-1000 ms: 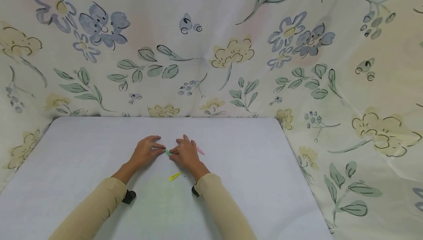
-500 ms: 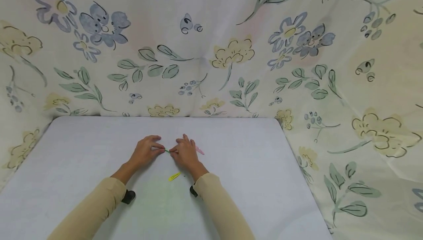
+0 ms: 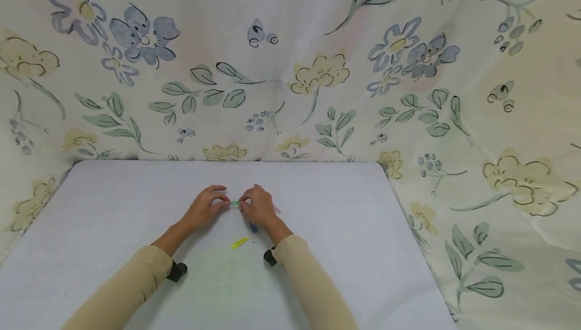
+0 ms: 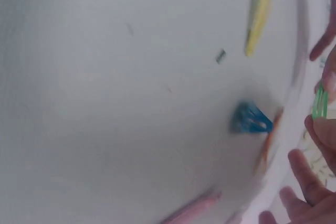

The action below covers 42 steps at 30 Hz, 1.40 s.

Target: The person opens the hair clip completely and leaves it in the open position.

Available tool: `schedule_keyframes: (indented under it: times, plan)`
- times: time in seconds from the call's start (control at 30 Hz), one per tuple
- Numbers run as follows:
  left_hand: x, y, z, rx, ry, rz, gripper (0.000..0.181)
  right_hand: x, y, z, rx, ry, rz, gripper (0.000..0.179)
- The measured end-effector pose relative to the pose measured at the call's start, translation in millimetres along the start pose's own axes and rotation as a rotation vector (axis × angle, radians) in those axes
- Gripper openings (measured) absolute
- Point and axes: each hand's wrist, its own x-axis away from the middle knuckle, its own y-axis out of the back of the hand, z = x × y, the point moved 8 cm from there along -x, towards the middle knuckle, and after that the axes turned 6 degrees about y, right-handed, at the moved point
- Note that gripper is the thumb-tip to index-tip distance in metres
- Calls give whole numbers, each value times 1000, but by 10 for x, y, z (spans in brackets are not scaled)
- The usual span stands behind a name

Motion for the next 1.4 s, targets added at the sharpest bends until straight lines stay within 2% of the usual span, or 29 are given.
schedule_keyframes:
  times: [0.07, 0.2, 0.33, 0.6, 0.83, 0.97, 1.2, 1.4]
  plan:
    - [-6, -5, -29, 51, 6, 6, 8, 7, 26, -38, -52, -51, 14, 12]
    - [-18, -4, -66, 163, 75, 29, 16, 35, 90, -93, -147, -138, 40, 15]
    - [-32, 8, -69, 260, 162, 37, 22, 33, 166, -105, -232, -140, 47, 17]
    - [-30, 1, -64, 395, 299, 42, 34, 86, 265, -167, -458, -245, 78, 19]
    - [-16, -32, -100, 516, 354, 41, 36, 111, 290, -207, -567, -316, 61, 21]
    - [-15, -64, -108, 562, 403, 33, 42, 122, 289, -204, -641, -332, 52, 22]
    - [-9, -81, -130, 608, 476, 3, 44, 117, 284, -204, -710, -338, 48, 23]
    - [-6, -95, -156, 635, 504, -6, 45, 116, 279, -230, -737, -354, 53, 25]
